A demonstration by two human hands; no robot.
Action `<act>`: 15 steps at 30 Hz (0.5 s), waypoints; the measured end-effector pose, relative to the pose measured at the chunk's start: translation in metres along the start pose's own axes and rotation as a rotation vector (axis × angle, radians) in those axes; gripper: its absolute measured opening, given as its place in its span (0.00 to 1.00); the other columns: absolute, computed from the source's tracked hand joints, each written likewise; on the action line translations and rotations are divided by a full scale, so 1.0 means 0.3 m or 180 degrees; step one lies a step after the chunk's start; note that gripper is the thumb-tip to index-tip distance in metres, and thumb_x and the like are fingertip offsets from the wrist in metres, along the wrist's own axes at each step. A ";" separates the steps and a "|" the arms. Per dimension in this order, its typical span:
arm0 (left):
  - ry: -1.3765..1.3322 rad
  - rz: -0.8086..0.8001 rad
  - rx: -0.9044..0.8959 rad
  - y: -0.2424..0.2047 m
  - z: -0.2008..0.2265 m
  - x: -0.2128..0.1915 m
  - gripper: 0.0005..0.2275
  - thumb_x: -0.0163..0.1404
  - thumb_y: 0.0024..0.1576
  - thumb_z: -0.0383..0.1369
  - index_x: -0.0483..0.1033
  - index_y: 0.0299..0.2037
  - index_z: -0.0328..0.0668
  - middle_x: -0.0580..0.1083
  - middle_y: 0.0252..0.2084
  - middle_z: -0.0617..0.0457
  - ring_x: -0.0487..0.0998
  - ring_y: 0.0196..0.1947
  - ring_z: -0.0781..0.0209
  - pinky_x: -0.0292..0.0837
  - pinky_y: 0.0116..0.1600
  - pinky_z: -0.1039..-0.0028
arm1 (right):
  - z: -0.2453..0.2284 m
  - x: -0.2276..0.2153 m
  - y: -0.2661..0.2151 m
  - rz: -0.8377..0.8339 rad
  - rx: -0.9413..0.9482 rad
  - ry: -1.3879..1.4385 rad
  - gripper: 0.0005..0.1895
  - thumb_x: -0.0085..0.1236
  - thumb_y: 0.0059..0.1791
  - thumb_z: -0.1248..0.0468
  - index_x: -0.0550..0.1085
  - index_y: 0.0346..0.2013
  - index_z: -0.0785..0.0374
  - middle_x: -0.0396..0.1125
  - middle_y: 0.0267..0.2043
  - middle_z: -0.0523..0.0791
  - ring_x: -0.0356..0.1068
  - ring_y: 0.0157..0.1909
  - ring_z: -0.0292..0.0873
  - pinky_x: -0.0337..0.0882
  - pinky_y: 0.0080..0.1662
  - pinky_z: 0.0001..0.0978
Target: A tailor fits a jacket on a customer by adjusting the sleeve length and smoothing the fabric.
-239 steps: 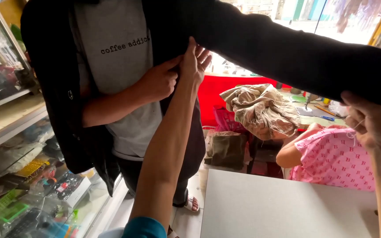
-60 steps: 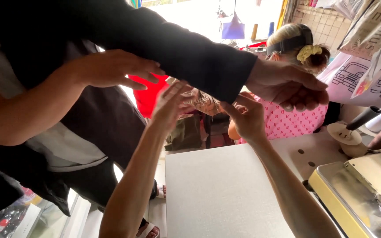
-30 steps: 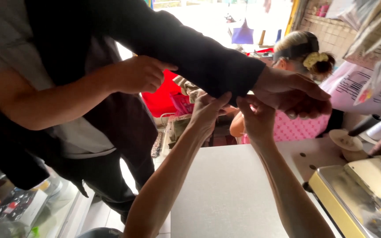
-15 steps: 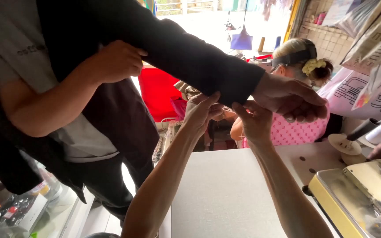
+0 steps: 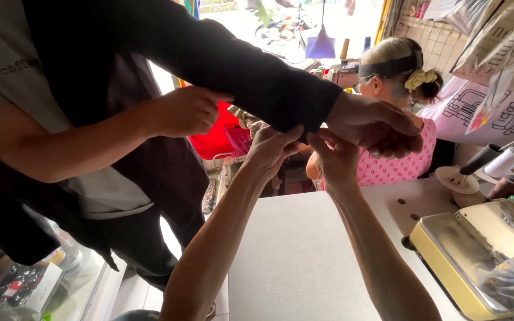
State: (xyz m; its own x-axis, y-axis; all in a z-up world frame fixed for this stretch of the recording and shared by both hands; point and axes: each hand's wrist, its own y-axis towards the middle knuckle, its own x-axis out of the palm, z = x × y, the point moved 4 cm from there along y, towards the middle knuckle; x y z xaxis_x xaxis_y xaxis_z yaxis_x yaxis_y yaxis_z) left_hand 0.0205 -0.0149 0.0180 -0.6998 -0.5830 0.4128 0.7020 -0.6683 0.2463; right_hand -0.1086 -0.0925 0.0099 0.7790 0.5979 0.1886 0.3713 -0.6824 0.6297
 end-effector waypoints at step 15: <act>-0.0009 0.0007 0.0031 -0.071 0.018 -0.032 0.12 0.70 0.45 0.32 0.80 0.28 0.32 0.76 0.22 0.46 0.82 0.24 0.60 0.81 0.29 0.77 | -0.090 0.038 -0.039 -0.0150 0.0271 0.0325 0.08 0.74 0.46 0.60 0.82 0.35 0.59 0.69 0.33 0.38 0.67 0.43 0.29 0.63 0.54 0.26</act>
State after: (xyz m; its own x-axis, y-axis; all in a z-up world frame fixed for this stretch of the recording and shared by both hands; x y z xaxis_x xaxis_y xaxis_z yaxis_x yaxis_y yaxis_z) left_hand 0.0128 0.0074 0.0135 -0.6979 -0.5831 0.4159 0.7048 -0.6624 0.2540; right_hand -0.1177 -0.0663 0.0251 0.7059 0.6668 0.2388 0.4511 -0.6832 0.5741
